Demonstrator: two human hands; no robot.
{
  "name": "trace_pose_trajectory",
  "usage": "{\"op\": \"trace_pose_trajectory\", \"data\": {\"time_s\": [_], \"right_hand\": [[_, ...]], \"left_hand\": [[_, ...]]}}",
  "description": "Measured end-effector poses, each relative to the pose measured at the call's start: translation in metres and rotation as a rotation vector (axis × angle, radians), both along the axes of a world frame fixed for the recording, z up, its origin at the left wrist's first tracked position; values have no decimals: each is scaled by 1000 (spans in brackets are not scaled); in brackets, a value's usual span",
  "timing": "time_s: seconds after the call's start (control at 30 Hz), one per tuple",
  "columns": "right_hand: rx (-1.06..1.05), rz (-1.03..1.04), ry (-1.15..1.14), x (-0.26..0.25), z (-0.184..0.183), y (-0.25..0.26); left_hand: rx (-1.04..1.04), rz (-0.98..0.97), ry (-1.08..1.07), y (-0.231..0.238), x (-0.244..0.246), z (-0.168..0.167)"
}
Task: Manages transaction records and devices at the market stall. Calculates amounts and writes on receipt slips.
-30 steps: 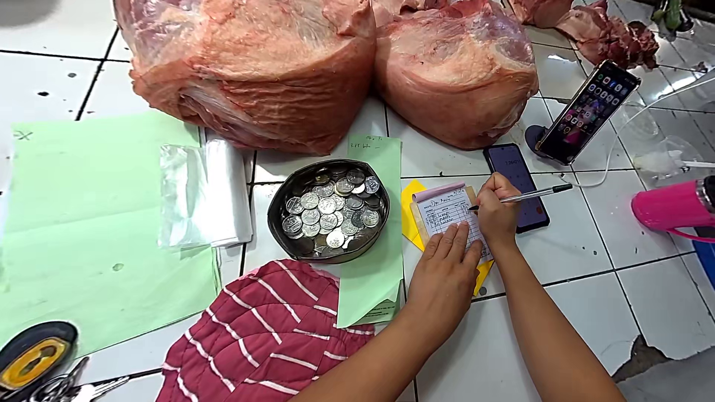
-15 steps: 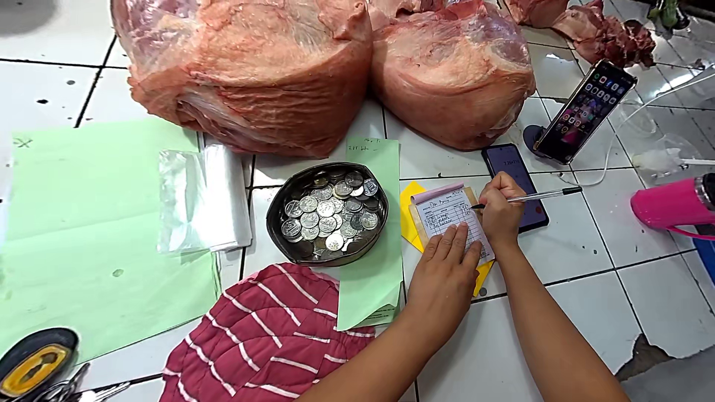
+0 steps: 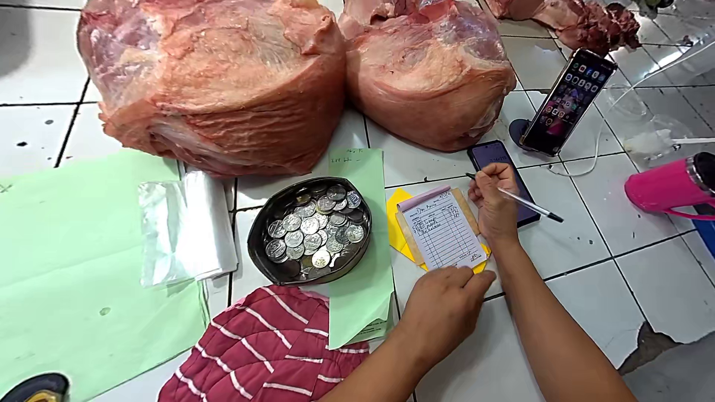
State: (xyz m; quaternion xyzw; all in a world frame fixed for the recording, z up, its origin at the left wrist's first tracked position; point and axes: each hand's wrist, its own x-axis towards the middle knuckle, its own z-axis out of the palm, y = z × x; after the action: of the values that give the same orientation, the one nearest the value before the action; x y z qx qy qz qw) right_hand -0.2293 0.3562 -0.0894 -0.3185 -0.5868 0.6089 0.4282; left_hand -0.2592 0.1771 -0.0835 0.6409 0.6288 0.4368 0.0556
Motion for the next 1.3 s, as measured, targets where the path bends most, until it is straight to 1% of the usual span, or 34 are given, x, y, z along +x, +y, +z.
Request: {"op": "trace_pose_trajectory", "data": {"time_s": [0.13,0.2,0.4,0.57,0.7,0.8,0.87,0.97,1.03,1.1,1.23,1.3], "right_hand": [[177,82,-153,0,1,-3],[215,107,-193,1,0,-2],[150,132,-184,1,5,0],[180,153,-198,0,8,5],[204,183,-194,0,7,8],[241,217,-195,1,5,10],[259,237,-179,0,0,11],[280,286,-146,1,-4,11],[340,333,-84,0,-8,11],[399,365,-50,0,-9,10],[484,380,-45,0,-4,7],[511,336,-76,-3,-2,6]], "left_hand": [[67,-99,-96,-4,0,5],[68,-115,-121,-5,-2,5],[83,-175,-137,-7,-2,6],[64,-286,-156,-9,0,8],[50,-313,-174,-10,1,6],[89,-224,-178,-10,-2,3],[129,-91,-162,-9,-7,1],[182,169,-98,-7,-15,0],[107,336,-61,-5,-21,2],[2,430,-45,-3,-25,2],[-149,488,-56,3,-25,-7],[-209,494,-35,7,-24,-8]]}}
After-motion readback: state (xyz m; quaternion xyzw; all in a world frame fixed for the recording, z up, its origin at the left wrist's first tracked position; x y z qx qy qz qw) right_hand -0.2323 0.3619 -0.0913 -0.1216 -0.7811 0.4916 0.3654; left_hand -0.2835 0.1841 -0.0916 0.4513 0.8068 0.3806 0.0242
